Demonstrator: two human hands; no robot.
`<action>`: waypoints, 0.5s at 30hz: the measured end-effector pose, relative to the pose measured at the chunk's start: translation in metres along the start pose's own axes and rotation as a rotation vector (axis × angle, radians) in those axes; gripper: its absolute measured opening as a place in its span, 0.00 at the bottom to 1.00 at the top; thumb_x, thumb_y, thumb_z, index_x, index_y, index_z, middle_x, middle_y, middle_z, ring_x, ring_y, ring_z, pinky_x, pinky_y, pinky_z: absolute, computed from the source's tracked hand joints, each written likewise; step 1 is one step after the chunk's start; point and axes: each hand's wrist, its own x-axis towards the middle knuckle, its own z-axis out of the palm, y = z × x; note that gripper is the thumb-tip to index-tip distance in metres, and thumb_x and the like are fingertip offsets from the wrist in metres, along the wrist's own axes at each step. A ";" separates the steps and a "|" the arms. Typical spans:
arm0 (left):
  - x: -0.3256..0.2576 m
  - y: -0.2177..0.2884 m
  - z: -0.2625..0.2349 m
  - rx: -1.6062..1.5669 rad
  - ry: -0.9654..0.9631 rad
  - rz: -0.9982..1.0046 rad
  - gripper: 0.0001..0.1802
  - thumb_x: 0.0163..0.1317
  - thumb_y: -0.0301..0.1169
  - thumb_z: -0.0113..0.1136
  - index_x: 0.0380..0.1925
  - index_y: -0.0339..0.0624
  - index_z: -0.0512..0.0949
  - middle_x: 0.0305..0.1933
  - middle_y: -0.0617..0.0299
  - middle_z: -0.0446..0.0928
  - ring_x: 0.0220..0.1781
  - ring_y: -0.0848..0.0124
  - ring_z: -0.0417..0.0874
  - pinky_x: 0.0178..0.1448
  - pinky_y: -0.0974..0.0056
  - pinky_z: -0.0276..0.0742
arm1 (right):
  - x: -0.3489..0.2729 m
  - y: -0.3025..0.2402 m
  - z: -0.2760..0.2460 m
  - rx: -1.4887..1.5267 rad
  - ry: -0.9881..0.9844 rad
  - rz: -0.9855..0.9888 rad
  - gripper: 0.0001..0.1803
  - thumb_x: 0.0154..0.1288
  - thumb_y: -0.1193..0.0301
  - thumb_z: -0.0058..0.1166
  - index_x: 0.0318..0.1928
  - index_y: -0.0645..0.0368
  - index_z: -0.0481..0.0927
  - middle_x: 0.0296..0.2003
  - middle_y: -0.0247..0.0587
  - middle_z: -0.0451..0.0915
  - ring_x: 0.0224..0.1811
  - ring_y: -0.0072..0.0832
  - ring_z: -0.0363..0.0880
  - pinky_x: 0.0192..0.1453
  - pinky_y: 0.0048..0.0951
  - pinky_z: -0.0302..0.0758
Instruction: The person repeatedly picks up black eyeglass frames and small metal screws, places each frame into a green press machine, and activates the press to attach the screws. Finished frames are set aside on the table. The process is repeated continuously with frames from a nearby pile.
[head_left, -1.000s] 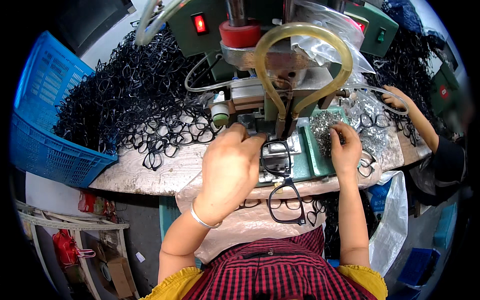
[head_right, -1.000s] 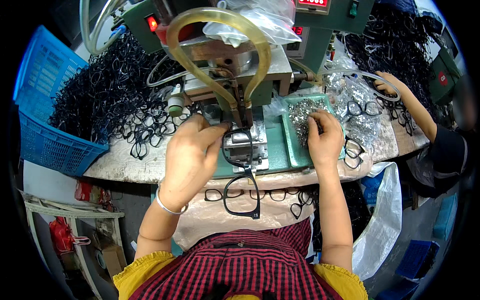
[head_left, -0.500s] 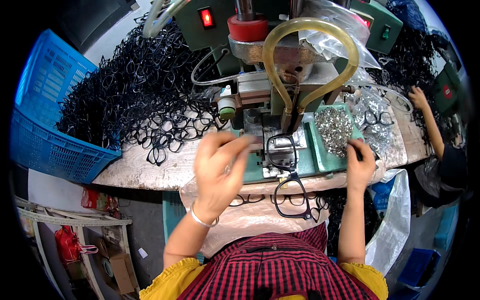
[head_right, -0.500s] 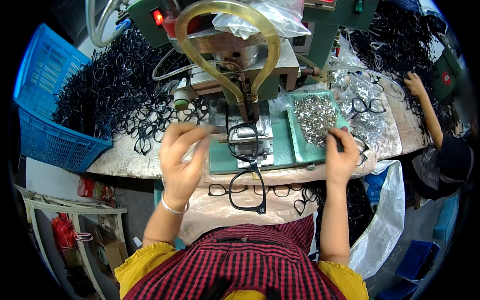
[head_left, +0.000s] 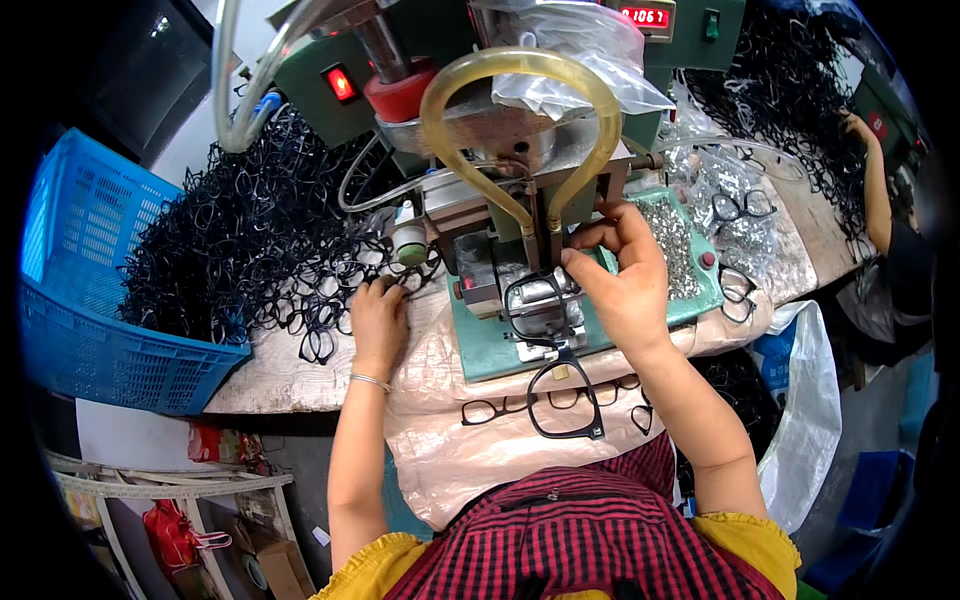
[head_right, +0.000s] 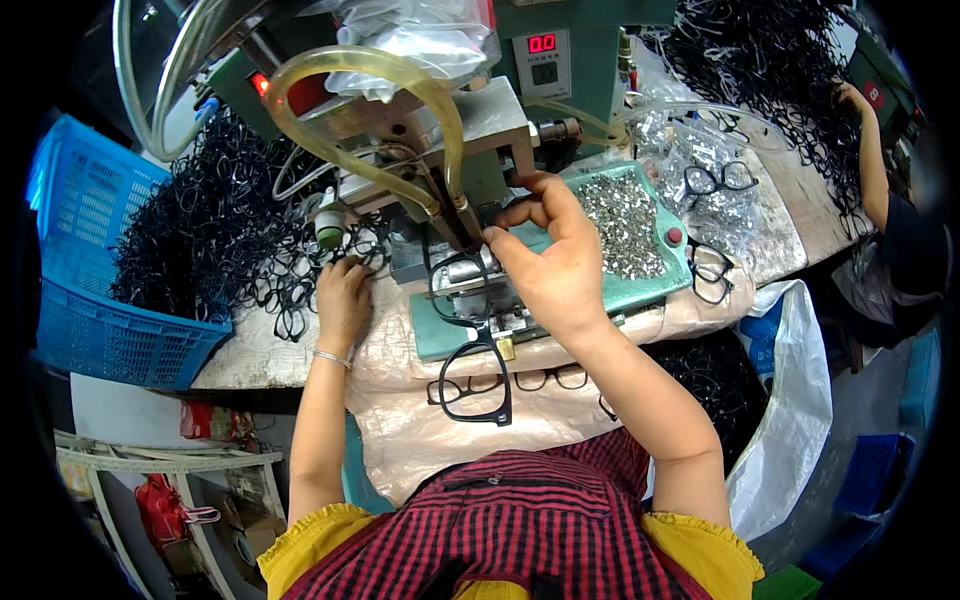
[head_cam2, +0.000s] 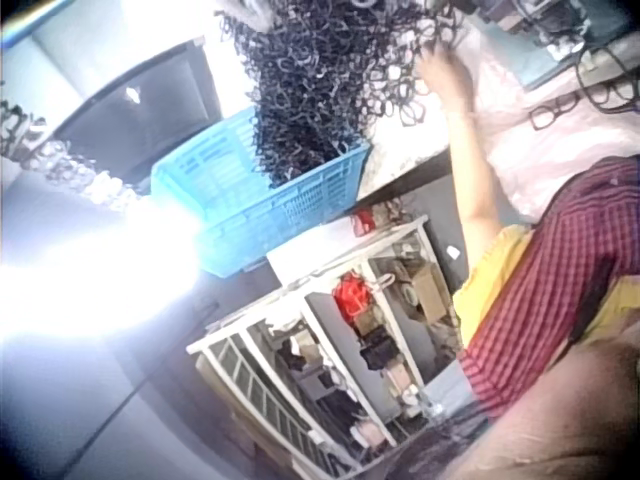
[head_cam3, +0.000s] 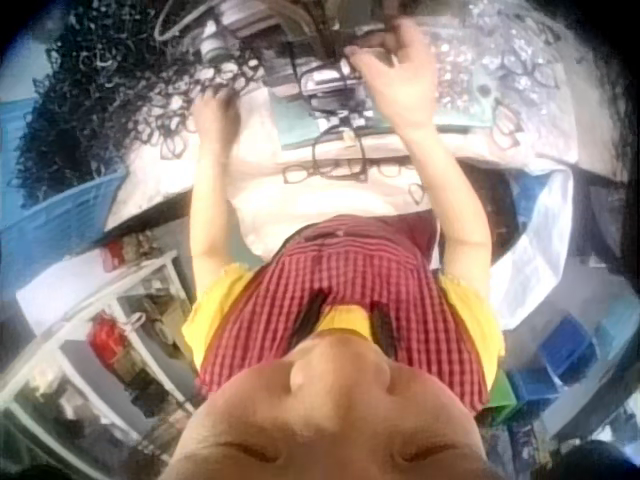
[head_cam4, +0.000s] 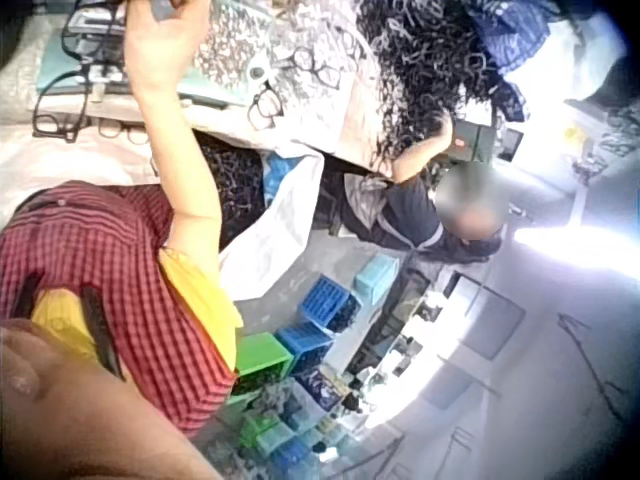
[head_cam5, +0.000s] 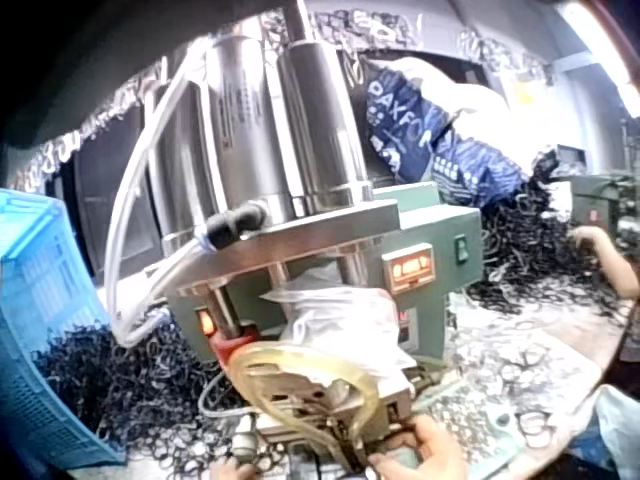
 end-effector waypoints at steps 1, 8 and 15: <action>0.005 -0.004 0.000 0.051 0.104 0.096 0.11 0.50 0.22 0.61 0.36 0.43 0.81 0.41 0.56 0.80 0.41 0.54 0.75 0.46 0.54 0.72 | -0.002 0.001 0.000 0.032 -0.007 -0.048 0.26 0.55 0.81 0.59 0.56 0.67 0.70 0.32 0.34 0.81 0.39 0.17 0.77 0.49 0.20 0.71; 0.049 -0.016 -0.032 -0.727 0.685 -0.398 0.16 0.73 0.37 0.50 0.54 0.41 0.75 0.24 0.68 0.72 0.23 0.79 0.67 0.25 0.71 0.64 | -0.010 -0.029 0.013 0.287 -0.059 0.090 0.33 0.55 0.82 0.59 0.62 0.68 0.63 0.36 0.39 0.82 0.44 0.19 0.77 0.55 0.21 0.69; -0.001 0.079 -0.101 -1.910 0.421 -0.607 0.15 0.76 0.40 0.44 0.43 0.40 0.73 0.20 0.70 0.60 0.16 0.83 0.55 0.18 0.76 0.52 | -0.034 -0.029 -0.002 -0.536 -0.048 -0.503 0.25 0.52 0.75 0.63 0.54 0.60 0.77 0.46 0.43 0.79 0.50 0.37 0.76 0.51 0.33 0.72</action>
